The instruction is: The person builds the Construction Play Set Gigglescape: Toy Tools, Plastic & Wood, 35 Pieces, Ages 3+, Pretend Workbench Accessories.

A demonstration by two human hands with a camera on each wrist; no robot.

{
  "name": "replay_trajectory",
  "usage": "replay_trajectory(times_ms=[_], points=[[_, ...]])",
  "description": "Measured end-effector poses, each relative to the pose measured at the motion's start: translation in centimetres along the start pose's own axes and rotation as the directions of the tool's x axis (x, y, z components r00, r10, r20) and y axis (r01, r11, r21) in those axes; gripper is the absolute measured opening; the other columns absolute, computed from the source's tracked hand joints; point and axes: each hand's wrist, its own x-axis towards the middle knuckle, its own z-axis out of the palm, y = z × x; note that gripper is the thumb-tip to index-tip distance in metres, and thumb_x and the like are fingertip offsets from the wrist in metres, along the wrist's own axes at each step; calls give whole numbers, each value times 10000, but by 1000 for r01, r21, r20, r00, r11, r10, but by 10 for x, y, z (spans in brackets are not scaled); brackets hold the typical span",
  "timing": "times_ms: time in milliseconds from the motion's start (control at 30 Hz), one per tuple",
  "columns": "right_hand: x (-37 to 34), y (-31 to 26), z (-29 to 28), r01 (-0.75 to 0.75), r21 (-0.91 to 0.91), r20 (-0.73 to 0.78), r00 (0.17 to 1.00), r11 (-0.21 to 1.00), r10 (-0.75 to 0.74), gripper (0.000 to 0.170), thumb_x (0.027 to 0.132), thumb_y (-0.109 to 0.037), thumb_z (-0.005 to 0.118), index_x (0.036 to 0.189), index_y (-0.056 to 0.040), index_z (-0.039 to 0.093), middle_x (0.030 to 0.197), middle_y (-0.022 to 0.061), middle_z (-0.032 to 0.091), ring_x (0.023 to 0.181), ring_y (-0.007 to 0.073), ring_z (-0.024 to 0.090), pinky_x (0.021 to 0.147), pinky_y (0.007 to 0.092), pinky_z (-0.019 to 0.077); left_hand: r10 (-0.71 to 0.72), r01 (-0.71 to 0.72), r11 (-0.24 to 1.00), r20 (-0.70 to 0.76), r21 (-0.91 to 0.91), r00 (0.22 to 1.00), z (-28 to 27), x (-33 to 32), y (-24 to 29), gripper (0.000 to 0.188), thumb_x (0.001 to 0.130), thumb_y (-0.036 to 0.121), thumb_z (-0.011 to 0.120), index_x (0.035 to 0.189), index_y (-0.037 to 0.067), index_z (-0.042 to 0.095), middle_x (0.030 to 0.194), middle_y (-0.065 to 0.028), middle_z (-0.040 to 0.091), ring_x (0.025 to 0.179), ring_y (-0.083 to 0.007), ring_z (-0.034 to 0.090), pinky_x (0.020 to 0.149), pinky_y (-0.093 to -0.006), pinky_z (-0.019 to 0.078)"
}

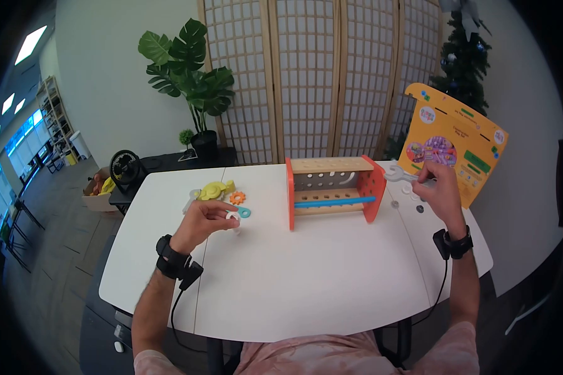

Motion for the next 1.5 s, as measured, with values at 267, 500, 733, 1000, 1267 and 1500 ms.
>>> replay_trajectory(times_ms=[267, 500, 733, 1000, 1267, 1500], points=[[-31, -99, 29, 250, 397, 80, 949, 883, -305, 214, 925, -41, 825, 1122, -1, 750, 1019, 109, 785, 884, 192, 742, 761, 312, 566, 21, 32, 971, 217, -238, 976, 42, -8, 51, 404, 984, 66, 834, 1377, 19, 751, 1076, -34, 809, 974, -73, 750, 924, -232, 598], [-38, -123, 64, 447, 479, 133, 814, 756, -565, 272, 961, -45, 800, 1230, -21, 768, 1143, 125, 796, 1015, 291, 758, 873, 381, 590, 47, 54, 956, 333, -290, 942, 66, -19, 85, 424, 956, 33, 853, 1368, 12, 754, 1084, -53, 823, 985, -79, 751, 919, -238, 594], [-42, -123, 72, 473, 508, 163, 768, 720, -620, 264, 967, -46, 795, 1227, -10, 768, 1134, 114, 794, 1015, 299, 749, 895, 406, 593, 47, 88, 940, 380, -329, 924, 73, -23, 90, 582, 908, -22, 877, 1455, 7, 680, 1062, -58, 829, 937, -62, 747, 858, -221, 577], [-46, -113, 74, 459, 479, 215, 765, 748, -607, 321, 950, -60, 827, 1270, -54, 802, 1125, 87, 794, 987, 254, 755, 861, 366, 602, 5, 195, 865, 397, -462, 918, 74, -25, 92, 546, 981, -13, 794, 1498, -10, 618, 1094, -100, 833, 962, -110, 783, 937, -258, 610], [-62, -112, 94, 189, 603, 351, 810, 775, -470, 363, 1010, -88, 778, 1373, -78, 771, 1115, 81, 789, 937, 176, 753, 815, 328, 622, 32, 153, 854, 344, -496, 938, 73, -25, 88, 428, 1087, 27, 669, 1503, -18, 579, 1187, -185, 813, 1110, -187, 790, 1026, -278, 616], [-77, -118, 112, -593, 646, 762, 541, 481, -356, 452, 1127, -136, 639, 1552, -12, 551, 1337, 132, 725, 1120, 150, 719, 884, 321, 679, -6, 98, 923, 239, -372, 971, 76, -15, 70, 344, 1087, 83, 705, 1405, -19, 621, 1034, -157, 830, 946, -166, 810, 850, -262, 656]])
